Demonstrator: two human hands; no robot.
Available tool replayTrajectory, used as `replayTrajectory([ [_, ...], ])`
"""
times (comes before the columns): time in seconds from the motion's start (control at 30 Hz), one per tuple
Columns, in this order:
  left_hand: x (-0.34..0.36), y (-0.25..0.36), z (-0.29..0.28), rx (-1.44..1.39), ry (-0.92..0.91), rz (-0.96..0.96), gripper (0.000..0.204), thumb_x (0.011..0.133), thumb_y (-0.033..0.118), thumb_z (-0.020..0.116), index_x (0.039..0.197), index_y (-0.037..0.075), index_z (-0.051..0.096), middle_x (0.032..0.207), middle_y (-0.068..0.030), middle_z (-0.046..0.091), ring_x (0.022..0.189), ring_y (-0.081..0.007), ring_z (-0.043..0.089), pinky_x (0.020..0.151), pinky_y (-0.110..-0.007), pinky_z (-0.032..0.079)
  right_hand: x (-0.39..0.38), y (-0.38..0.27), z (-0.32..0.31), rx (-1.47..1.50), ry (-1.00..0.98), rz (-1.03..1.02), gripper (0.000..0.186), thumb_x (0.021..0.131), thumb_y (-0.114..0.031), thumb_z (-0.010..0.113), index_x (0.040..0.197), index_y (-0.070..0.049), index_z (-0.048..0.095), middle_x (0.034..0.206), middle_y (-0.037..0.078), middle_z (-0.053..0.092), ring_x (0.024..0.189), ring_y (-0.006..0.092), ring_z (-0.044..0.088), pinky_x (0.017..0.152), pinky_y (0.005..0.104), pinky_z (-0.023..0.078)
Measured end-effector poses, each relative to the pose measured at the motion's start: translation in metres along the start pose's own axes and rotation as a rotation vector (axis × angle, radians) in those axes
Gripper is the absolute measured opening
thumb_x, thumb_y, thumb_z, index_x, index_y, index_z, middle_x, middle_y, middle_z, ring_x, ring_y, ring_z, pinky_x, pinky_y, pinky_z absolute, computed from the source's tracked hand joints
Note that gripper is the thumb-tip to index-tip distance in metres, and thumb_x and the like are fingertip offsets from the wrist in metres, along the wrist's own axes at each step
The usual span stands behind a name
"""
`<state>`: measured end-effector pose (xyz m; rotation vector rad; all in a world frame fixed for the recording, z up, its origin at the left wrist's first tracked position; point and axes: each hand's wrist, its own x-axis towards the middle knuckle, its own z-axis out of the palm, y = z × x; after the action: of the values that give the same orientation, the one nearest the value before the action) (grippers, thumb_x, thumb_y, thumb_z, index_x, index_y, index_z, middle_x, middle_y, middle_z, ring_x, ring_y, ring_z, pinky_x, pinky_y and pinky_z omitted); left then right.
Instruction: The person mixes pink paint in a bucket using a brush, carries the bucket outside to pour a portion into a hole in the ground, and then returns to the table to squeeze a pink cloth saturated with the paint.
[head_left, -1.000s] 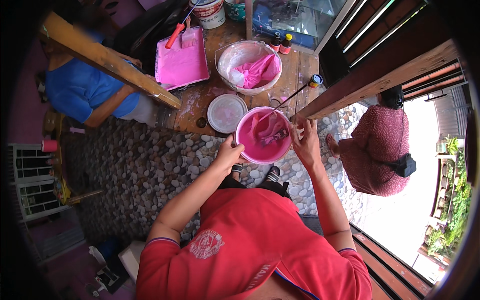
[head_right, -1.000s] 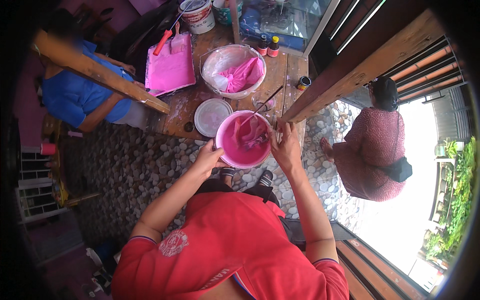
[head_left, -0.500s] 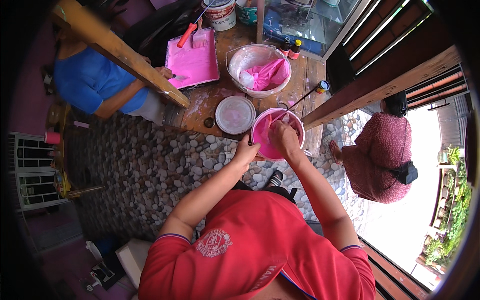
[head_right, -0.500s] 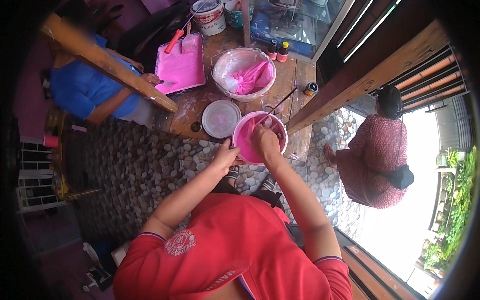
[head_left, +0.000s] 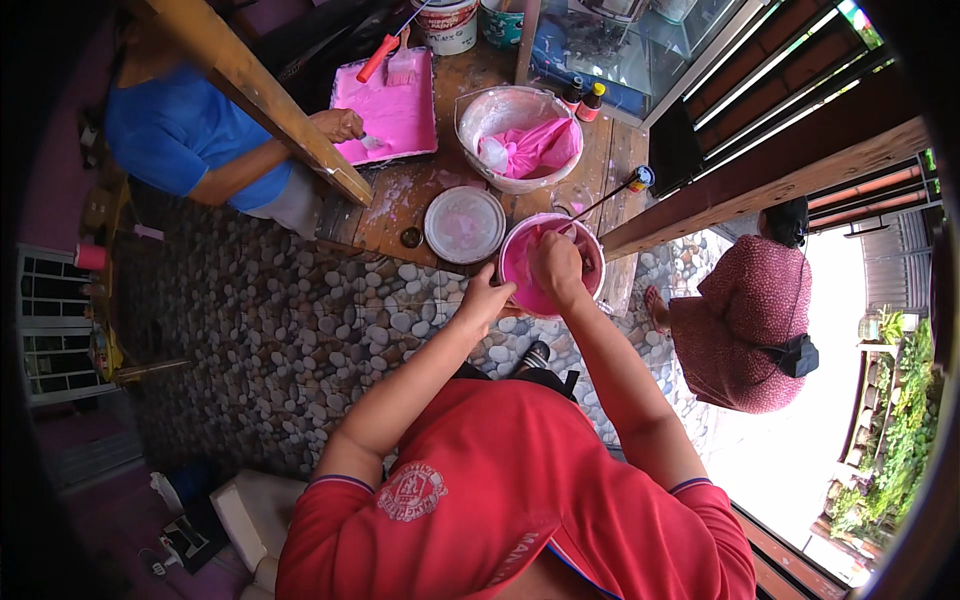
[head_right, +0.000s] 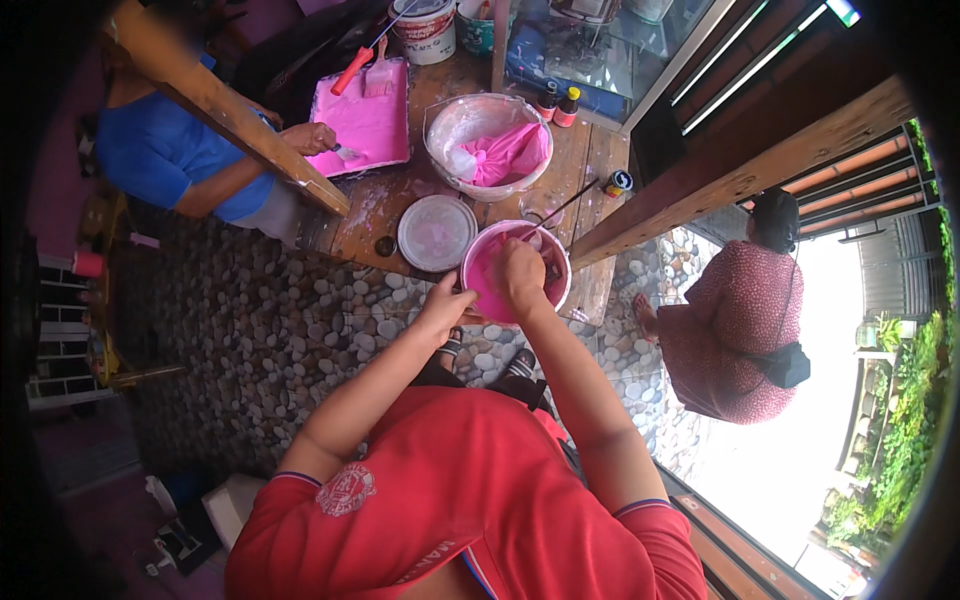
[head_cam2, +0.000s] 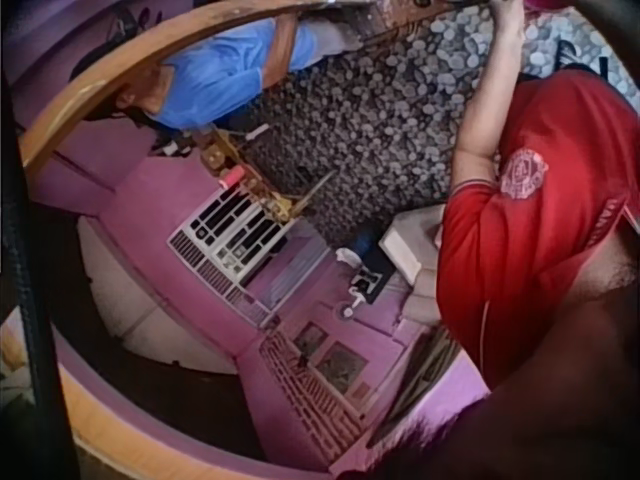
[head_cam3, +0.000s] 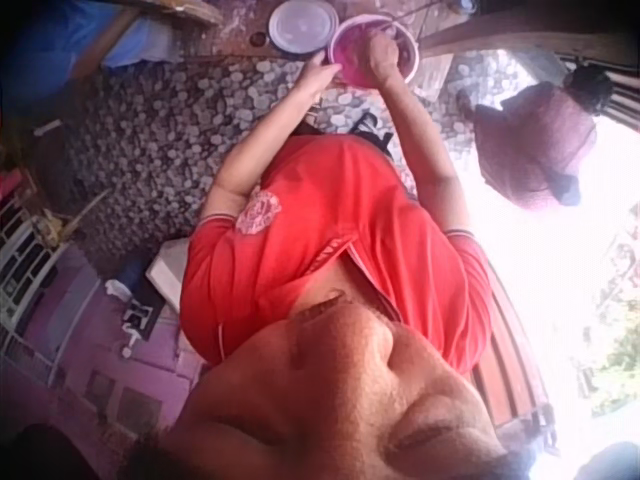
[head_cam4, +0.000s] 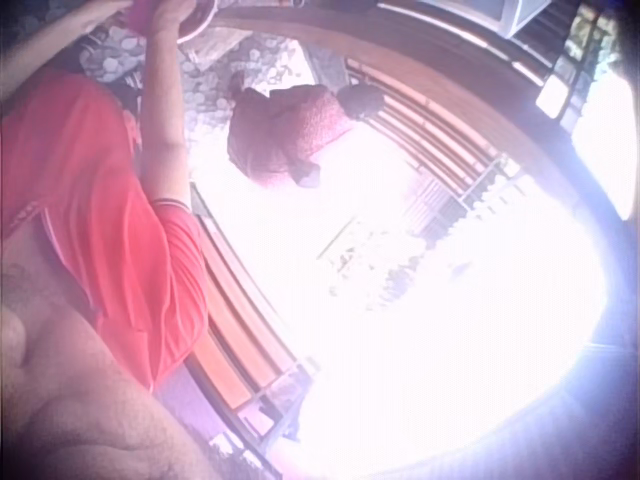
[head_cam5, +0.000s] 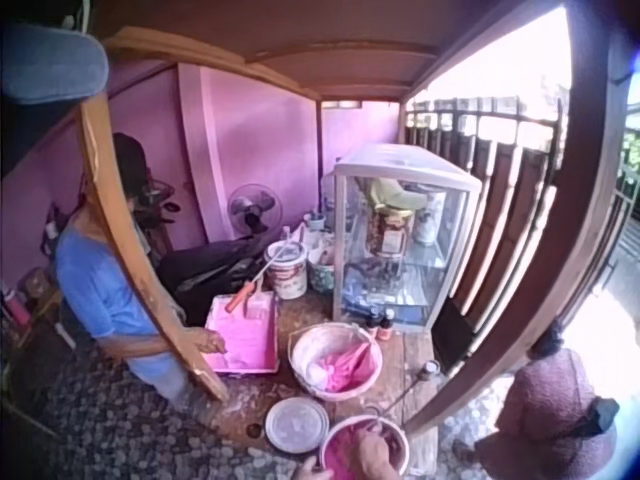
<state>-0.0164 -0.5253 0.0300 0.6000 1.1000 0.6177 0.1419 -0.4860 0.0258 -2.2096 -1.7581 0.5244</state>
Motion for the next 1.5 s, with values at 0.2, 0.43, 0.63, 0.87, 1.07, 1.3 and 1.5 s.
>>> replayTrajectory([
  [0.2, 0.009, 0.007, -0.005, 0.069, 0.006, 0.027, 0.042, 0.091, 0.001, 0.057, 0.133, 0.001, 0.051, 0.101, -0.0159, 0.069, 0.076, -0.0279, 0.074, 0.062, -0.038, 0.065, 0.004, -0.001, 0.005, -0.008, 0.003, -0.034, 0.051, 0.096, -0.038, 0.055, 0.076, 0.005, 0.073, 0.077, 0.030, 0.068, 0.077, 0.0430, 0.072, 0.073, 0.0490, 0.059],
  [0.43, 0.024, 0.028, -0.011, 0.145, -0.029, 0.033, 0.041, 0.090, 0.003, 0.059, 0.131, 0.001, 0.056, 0.101, -0.0146, 0.069, 0.075, -0.0249, 0.073, 0.058, -0.036, 0.064, 0.019, 0.012, 0.029, 0.129, -0.052, 0.080, 0.047, 0.091, -0.038, 0.067, 0.072, 0.005, 0.073, 0.074, 0.029, 0.069, 0.076, 0.0409, 0.073, 0.071, 0.0462, 0.060],
  [0.63, 0.028, 0.034, -0.020, 0.176, -0.080, 0.031, 0.047, 0.091, 0.006, 0.063, 0.138, 0.004, 0.054, 0.106, -0.0111, 0.069, 0.077, -0.0217, 0.073, 0.059, -0.035, 0.064, 0.022, 0.008, 0.034, 0.098, 0.046, 0.134, 0.048, 0.084, -0.042, 0.074, 0.078, 0.006, 0.072, 0.078, 0.028, 0.070, 0.077, 0.0404, 0.073, 0.071, 0.0452, 0.059],
  [0.87, 0.030, 0.032, -0.025, 0.221, -0.107, 0.021, 0.055, 0.094, 0.012, 0.067, 0.145, 0.009, 0.049, 0.104, -0.0094, 0.070, 0.082, -0.0191, 0.072, 0.062, -0.032, 0.063, 0.019, 0.002, 0.030, 0.156, 0.060, 0.145, 0.048, 0.081, -0.044, 0.077, 0.087, 0.003, 0.069, 0.087, 0.028, 0.071, 0.085, 0.0432, 0.071, 0.079, 0.0486, 0.056],
  [1.07, 0.031, 0.030, -0.034, 0.290, -0.164, 0.044, 0.059, 0.096, 0.024, 0.071, 0.149, 0.014, 0.046, 0.110, -0.0071, 0.069, 0.085, -0.0166, 0.072, 0.068, -0.029, 0.062, 0.012, 0.002, 0.039, 0.168, 0.150, 0.094, 0.048, 0.081, -0.039, 0.078, 0.097, 0.005, 0.065, 0.091, 0.027, 0.071, 0.084, 0.0439, 0.070, 0.076, 0.0495, 0.056],
  [1.3, 0.032, 0.029, -0.035, 0.277, -0.188, 0.039, 0.063, 0.095, 0.030, 0.072, 0.149, 0.013, 0.045, 0.111, -0.0055, 0.069, 0.081, -0.0137, 0.072, 0.068, -0.027, 0.061, 0.017, -0.003, 0.012, 0.267, 0.137, 0.047, 0.034, 0.082, -0.028, 0.075, 0.095, 0.002, 0.065, 0.091, 0.023, 0.071, 0.086, 0.0403, 0.070, 0.077, 0.0471, 0.054],
  [1.5, 0.031, 0.026, -0.036, 0.245, -0.190, 0.070, 0.068, 0.094, 0.031, 0.074, 0.152, 0.014, 0.042, 0.107, -0.0053, 0.070, 0.079, -0.0135, 0.071, 0.065, -0.027, 0.061, -0.021, 0.002, -0.062, 0.315, 0.155, -0.074, 0.027, 0.088, -0.024, 0.069, 0.099, 0.000, 0.066, 0.092, 0.020, 0.073, 0.086, 0.0384, 0.071, 0.076, 0.0472, 0.055],
])
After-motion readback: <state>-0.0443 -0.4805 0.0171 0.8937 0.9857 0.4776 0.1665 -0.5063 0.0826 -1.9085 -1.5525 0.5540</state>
